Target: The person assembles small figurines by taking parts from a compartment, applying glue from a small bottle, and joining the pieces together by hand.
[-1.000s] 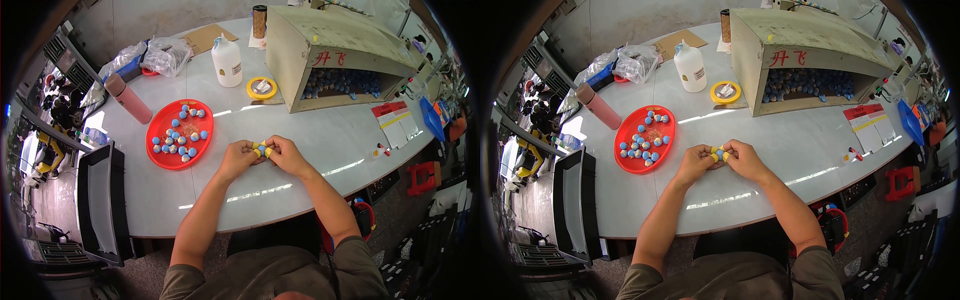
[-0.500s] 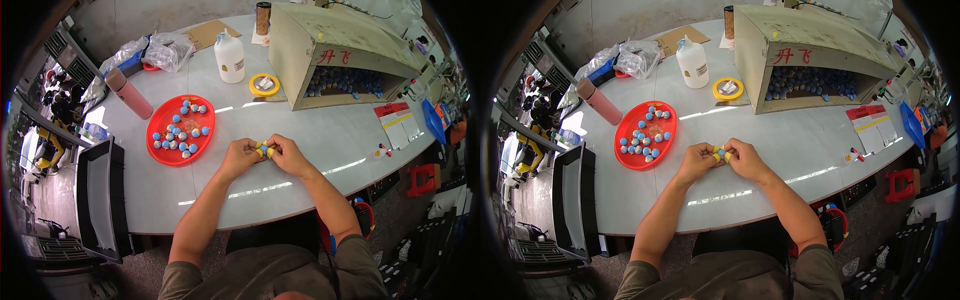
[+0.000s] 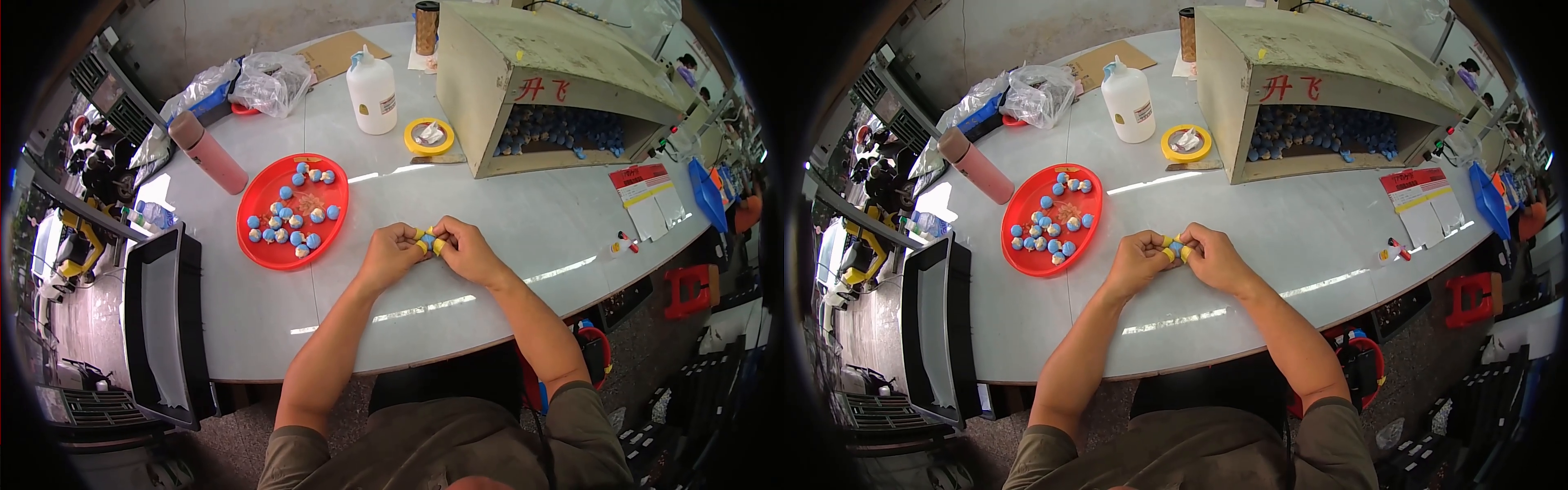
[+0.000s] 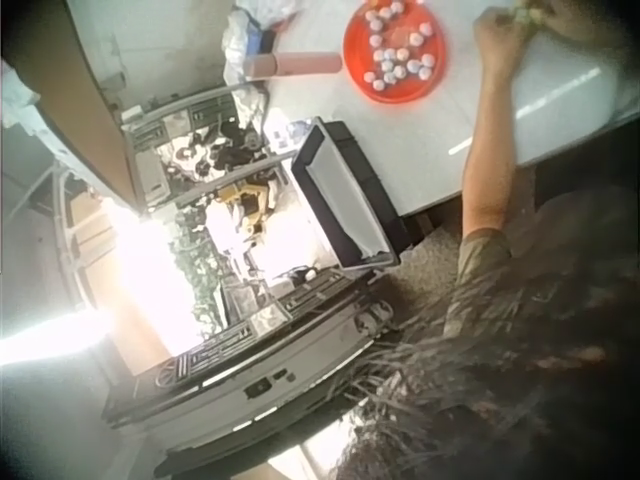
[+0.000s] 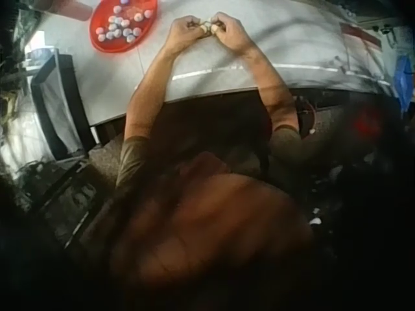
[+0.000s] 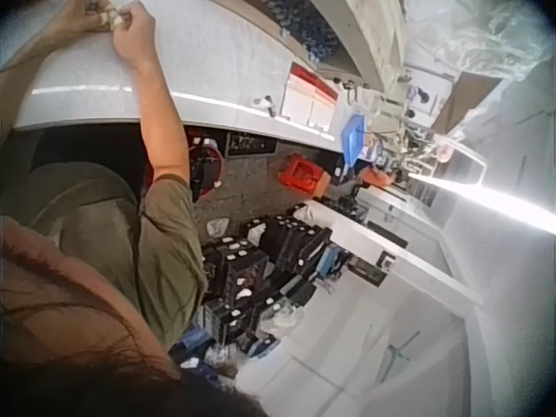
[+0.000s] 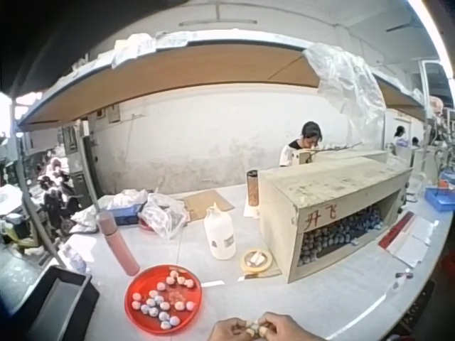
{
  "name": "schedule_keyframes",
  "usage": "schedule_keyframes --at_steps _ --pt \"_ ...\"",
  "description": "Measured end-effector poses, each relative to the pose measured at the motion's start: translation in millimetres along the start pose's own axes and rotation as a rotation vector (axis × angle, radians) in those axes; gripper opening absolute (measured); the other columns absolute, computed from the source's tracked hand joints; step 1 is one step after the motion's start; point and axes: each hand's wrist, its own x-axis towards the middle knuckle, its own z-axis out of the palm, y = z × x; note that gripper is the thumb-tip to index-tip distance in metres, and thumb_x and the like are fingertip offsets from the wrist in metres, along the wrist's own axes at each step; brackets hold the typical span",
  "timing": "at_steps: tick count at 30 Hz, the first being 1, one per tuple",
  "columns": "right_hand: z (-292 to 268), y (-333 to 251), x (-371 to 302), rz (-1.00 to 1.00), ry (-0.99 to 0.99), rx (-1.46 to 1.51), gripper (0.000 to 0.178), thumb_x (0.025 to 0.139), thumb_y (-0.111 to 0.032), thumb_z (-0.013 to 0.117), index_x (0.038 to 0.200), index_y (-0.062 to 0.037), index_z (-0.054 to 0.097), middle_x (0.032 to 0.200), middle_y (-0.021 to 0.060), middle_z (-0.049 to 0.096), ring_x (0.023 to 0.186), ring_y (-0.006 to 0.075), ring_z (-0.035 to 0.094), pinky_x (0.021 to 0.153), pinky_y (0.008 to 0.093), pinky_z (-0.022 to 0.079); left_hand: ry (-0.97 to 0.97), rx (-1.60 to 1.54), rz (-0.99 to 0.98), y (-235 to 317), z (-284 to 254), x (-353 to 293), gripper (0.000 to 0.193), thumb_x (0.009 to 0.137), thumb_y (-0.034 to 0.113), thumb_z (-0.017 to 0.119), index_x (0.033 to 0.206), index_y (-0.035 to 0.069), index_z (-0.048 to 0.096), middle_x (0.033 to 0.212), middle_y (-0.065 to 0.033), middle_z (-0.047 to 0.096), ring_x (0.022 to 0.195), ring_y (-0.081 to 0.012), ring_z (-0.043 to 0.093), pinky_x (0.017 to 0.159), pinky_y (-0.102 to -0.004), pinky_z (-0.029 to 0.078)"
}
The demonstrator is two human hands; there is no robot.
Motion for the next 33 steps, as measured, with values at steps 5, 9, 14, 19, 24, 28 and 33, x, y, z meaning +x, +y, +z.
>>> schedule_keyframes --at_steps 5,9,14,19,24,28,33 --pt "0.8 1.9 0.6 0.003 0.014 -0.006 0.016 0.086 0.010 0.051 0.100 0.0038 0.056 0.085 0.0055 0.063 0.073 0.0064 0.058 0.065 0.0214 0.047 0.028 0.013 -0.012 3.6 2.1 -1.5 0.017 0.088 -0.005 0.059 0.103 -0.013 0.057 0.100 -0.0153 0.065 0.090 -0.0188 0.068 0.081 -0.0277 0.059" --pt "-0.1 1.7 0.8 -0.004 0.009 -0.010 0.016 0.086 0.009 0.051 0.100 0.0043 0.056 0.086 0.0066 0.064 0.074 0.0069 0.059 0.066 0.0220 0.048 0.019 0.026 0.001 3.1 1.5 -1.1 0.018 0.086 -0.007 0.058 0.103 -0.013 0.057 0.099 -0.0156 0.066 0.089 -0.0188 0.069 0.081 -0.0272 0.058" --pt "-0.5 2.0 0.5 -0.006 0.017 0.003 0.018 0.085 0.009 0.051 0.101 0.0049 0.057 0.087 0.0077 0.065 0.075 0.0080 0.060 0.067 0.0229 0.049 0.047 0.000 0.005 2.8 3.6 -0.5 0.021 0.083 -0.008 0.058 0.102 -0.015 0.057 0.096 -0.0173 0.067 0.087 -0.0193 0.070 0.077 -0.0253 0.057" --pt "-1.2 4.0 1.4 0.019 0.007 -0.002 0.017 0.085 0.008 0.052 0.101 0.0058 0.058 0.088 0.0076 0.065 0.077 0.0086 0.061 0.069 0.0234 0.050 0.037 0.014 0.005 1.8 1.9 0.5 0.022 0.083 -0.007 0.057 0.103 -0.015 0.056 0.096 -0.0179 0.067 0.086 -0.0199 0.070 0.076 -0.0255 0.058" --pt "0.0 4.7 1.4 0.025 0.020 0.028 0.017 0.085 0.007 0.053 0.101 0.0056 0.058 0.088 0.0070 0.065 0.076 0.0078 0.060 0.069 0.0226 0.050 0.036 -0.021 -0.023 5.7 2.2 -0.4 0.024 0.084 -0.006 0.057 0.106 -0.016 0.055 0.096 -0.0181 0.067 0.085 -0.0210 0.070 0.075 -0.0265 0.058" --pt "0.3 1.0 1.2 0.042 0.035 0.035 0.017 0.086 0.005 0.053 0.102 0.0051 0.059 0.087 0.0057 0.065 0.075 0.0064 0.059 0.067 0.0214 0.049 0.034 -0.044 -0.056 6.7 2.2 0.4 0.024 0.087 -0.003 0.057 0.107 -0.015 0.055 0.096 -0.0181 0.067 0.084 -0.0214 0.070 0.074 -0.0267 0.058" --pt "-0.2 -0.2 2.0 0.048 0.039 0.078 0.017 0.088 0.003 0.054 0.104 0.0043 0.059 0.085 0.0027 0.063 0.069 0.0041 0.054 0.060 0.0206 0.044 0.048 -0.010 -0.074 10.3 1.0 0.3 0.028 0.090 0.002 0.057 0.113 -0.014 0.053 0.095 -0.0180 0.067 0.080 -0.0199 0.070 0.071 -0.0263 0.058"
